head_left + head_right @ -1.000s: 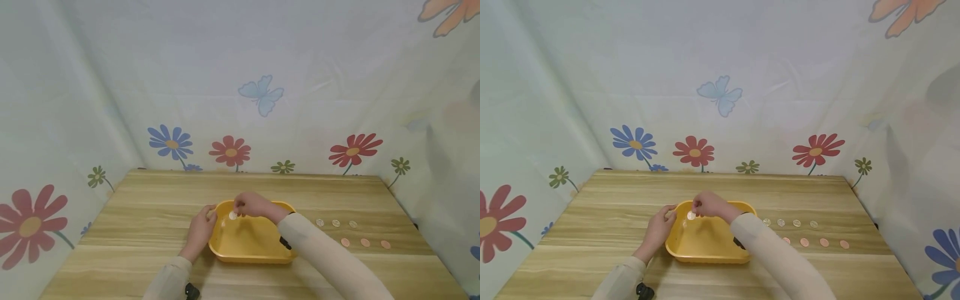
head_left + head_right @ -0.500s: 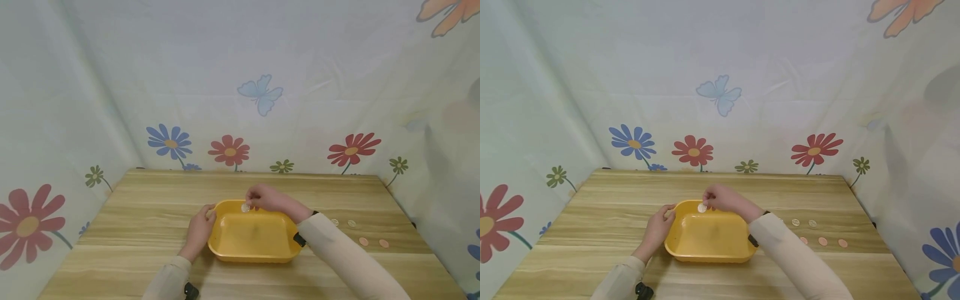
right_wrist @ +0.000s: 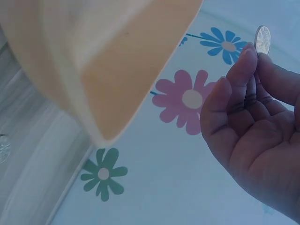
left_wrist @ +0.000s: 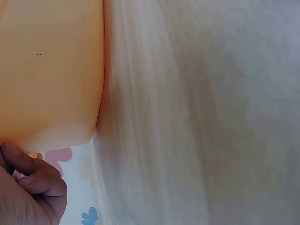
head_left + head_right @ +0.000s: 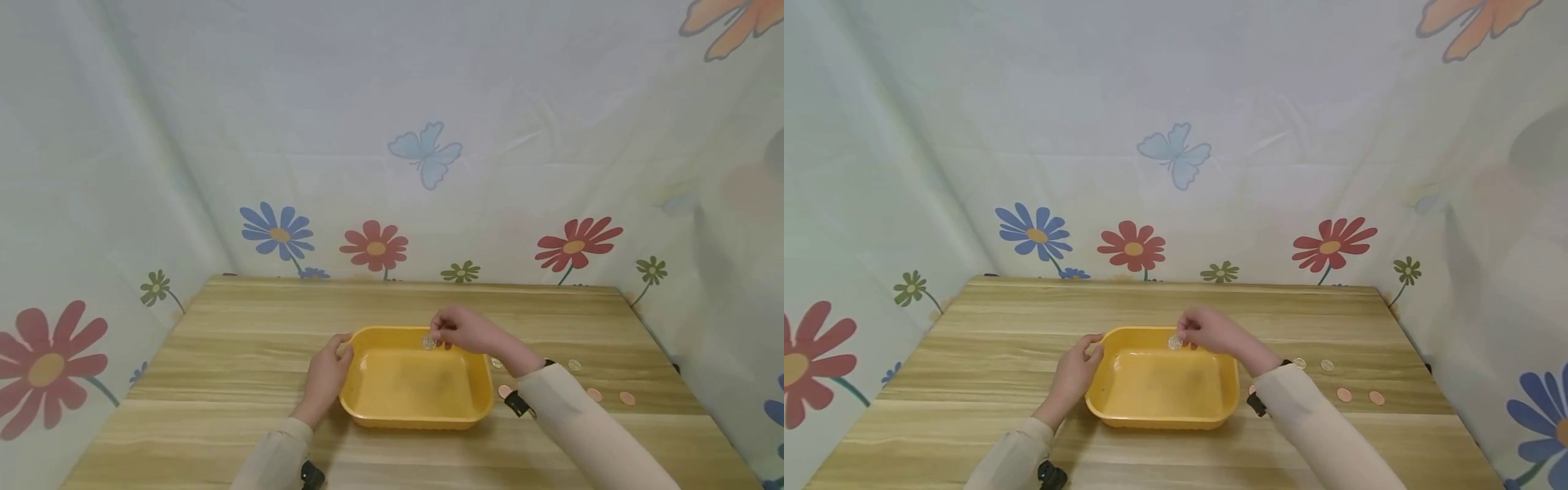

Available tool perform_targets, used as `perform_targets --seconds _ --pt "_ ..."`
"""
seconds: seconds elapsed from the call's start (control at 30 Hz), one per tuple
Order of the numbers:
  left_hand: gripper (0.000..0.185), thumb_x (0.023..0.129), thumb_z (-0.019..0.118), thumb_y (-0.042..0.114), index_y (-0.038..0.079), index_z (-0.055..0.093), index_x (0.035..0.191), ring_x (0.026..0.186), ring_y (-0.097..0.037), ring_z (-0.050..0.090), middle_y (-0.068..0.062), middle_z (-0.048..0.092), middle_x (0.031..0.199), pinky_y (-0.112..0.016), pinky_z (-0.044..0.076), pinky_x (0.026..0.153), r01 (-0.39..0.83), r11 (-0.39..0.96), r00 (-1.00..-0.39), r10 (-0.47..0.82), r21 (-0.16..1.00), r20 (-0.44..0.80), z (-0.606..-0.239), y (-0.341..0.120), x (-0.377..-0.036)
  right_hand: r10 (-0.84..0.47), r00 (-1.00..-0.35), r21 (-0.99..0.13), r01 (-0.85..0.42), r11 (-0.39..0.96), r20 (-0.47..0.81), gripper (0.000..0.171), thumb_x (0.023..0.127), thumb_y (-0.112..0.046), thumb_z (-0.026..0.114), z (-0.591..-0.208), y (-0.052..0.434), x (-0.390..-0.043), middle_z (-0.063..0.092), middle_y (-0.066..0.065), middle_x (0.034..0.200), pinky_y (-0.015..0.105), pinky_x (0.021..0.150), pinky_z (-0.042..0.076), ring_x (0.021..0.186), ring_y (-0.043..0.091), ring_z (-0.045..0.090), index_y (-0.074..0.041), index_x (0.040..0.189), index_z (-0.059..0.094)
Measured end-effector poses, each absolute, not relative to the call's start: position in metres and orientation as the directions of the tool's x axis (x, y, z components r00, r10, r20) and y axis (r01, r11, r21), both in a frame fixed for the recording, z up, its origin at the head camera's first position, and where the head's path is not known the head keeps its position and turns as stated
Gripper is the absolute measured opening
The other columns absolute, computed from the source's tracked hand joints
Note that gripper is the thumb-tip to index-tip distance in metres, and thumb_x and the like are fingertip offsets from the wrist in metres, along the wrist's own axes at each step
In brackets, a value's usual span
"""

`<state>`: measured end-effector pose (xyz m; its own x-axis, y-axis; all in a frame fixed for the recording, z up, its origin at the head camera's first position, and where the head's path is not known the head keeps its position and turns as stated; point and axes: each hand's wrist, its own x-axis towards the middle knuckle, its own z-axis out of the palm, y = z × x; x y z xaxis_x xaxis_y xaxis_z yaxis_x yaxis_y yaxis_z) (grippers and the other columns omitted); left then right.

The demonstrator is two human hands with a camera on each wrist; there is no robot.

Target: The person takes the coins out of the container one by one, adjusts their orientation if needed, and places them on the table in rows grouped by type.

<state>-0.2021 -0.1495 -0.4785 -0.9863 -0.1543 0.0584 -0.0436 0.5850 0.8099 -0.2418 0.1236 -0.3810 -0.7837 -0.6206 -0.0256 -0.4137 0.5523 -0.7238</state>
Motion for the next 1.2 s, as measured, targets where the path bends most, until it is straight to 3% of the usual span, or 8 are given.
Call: perform_targets --seconds 0.27,0.67,1.2 --pt "0.036 0.103 0.054 0.018 0.005 0.063 0.136 0.052 -0.010 0.043 -0.001 0.051 0.061 -0.024 0.039 0.049 -0.062 0.592 -0.986 -0.161 0.803 0.043 -0.478 -0.149 -0.201 -0.570 -0.820 -0.733 -0.359 0.578 -0.049 0.012 0.101 -0.004 0.059 -0.389 0.154 -0.234 0.069 0.019 0.084 0.030 0.066 0.054 0.072 0.015 0.061 0.005 0.094 0.063" --pt "0.037 0.104 0.053 0.017 0.005 0.061 0.137 0.053 -0.011 0.044 -0.001 0.051 0.061 -0.025 0.039 0.049 -0.072 0.586 -0.987 -0.158 0.807 0.027 -0.475 -0.148 -0.199 -0.440 -0.896 -0.710 -0.273 0.649 -0.059 0.013 0.103 -0.008 0.058 -0.400 0.216 -0.229 0.068 0.018 0.084 0.027 0.061 0.051 0.070 0.014 0.059 0.002 0.097 0.064" --pt "0.037 0.103 0.054 0.018 0.005 0.062 0.137 0.053 -0.011 0.045 -0.004 0.056 0.064 -0.025 0.040 0.050 -0.069 0.588 -0.987 -0.158 0.806 0.031 -0.475 -0.148 -0.199 -0.264 -0.964 -0.653 -0.179 0.736 -0.033 0.013 0.101 0.000 0.055 -0.415 0.291 -0.222 0.065 0.009 0.081 0.024 0.058 0.046 0.068 0.010 0.055 0.007 0.094 0.062"
